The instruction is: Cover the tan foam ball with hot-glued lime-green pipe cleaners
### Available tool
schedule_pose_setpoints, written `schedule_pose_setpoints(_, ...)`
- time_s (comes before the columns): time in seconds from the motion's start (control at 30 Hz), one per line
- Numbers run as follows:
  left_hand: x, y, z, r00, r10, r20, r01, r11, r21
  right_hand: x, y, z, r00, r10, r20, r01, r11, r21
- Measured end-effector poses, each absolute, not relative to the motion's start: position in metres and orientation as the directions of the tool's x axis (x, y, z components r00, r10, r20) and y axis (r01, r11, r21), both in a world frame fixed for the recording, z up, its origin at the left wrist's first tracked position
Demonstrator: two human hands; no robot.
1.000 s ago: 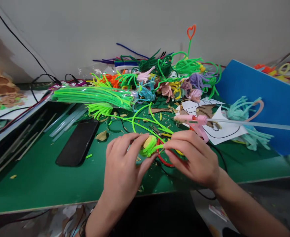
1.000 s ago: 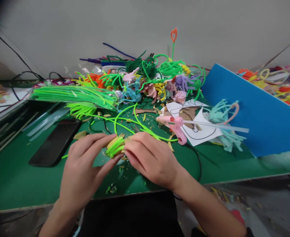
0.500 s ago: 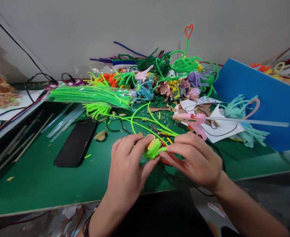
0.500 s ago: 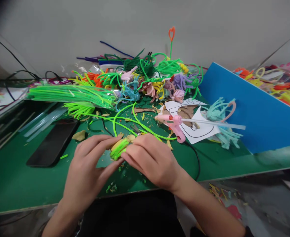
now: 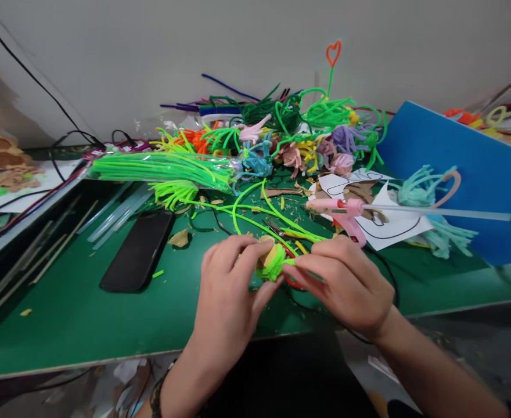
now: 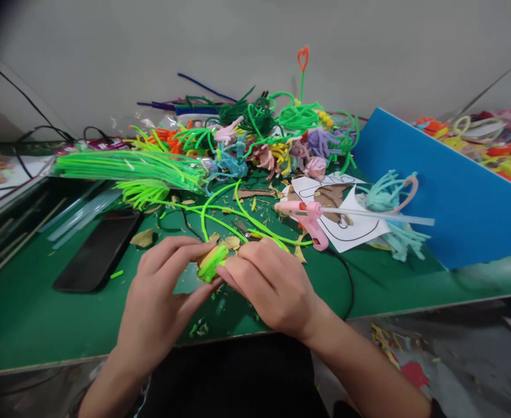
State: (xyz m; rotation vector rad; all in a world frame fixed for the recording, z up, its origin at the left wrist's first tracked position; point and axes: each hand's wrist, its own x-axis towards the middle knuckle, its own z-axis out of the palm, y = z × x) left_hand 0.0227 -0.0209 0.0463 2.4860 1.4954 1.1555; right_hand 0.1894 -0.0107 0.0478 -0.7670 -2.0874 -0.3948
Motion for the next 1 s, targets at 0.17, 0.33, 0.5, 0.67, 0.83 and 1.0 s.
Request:
schedule_pose_setpoints(0.17, 0.023, -0.023, 0.046, 0.269, 0.759, 0.593, 0.750, -0.551, 0.365, 0.189, -0.012, 0.049, -0.437, 0.376, 0.817, 0.644, 0.765, -0.007)
schedule_pose_setpoints(0.33, 0.024, -0.024, 0.045, 0.273, 0.735, 0.621, 0.732, -0.577, 0.361, 0.187, -0.015, 0.051, -0.406, 0.434, 0.804, 0.647, 0.758, -0.083)
schedule_pose_setpoints(0.5, 0.024, -0.023, 0.042, 0.273, 0.691, 0.669, 0.747, -0.591, 0.306, 0.184, -0.015, 0.051, -0.353, 0.518, 0.779, 0.661, 0.728, -0.184)
schedule_pose_setpoints(0.67, 0.022, -0.021, 0.044, 0.289, 0.759, 0.583, 0.655, -0.601, 0.458, 0.186, -0.014, 0.055, -0.333, 0.587, 0.738, 0.646, 0.712, -0.275)
schedule_pose_setpoints(0.83, 0.021, -0.019, 0.045, 0.276, 0.808, 0.520, 0.563, -0.574, 0.595, 0.191, -0.016, 0.059, -0.310, 0.634, 0.709, 0.626, 0.697, -0.349)
schedule_pose_setpoints(1.0, 0.018, -0.015, 0.046, 0.274, 0.841, 0.466, 0.458, -0.541, 0.706, 0.194, -0.017, 0.061, -0.376, 0.591, 0.714, 0.590, 0.746, -0.307)
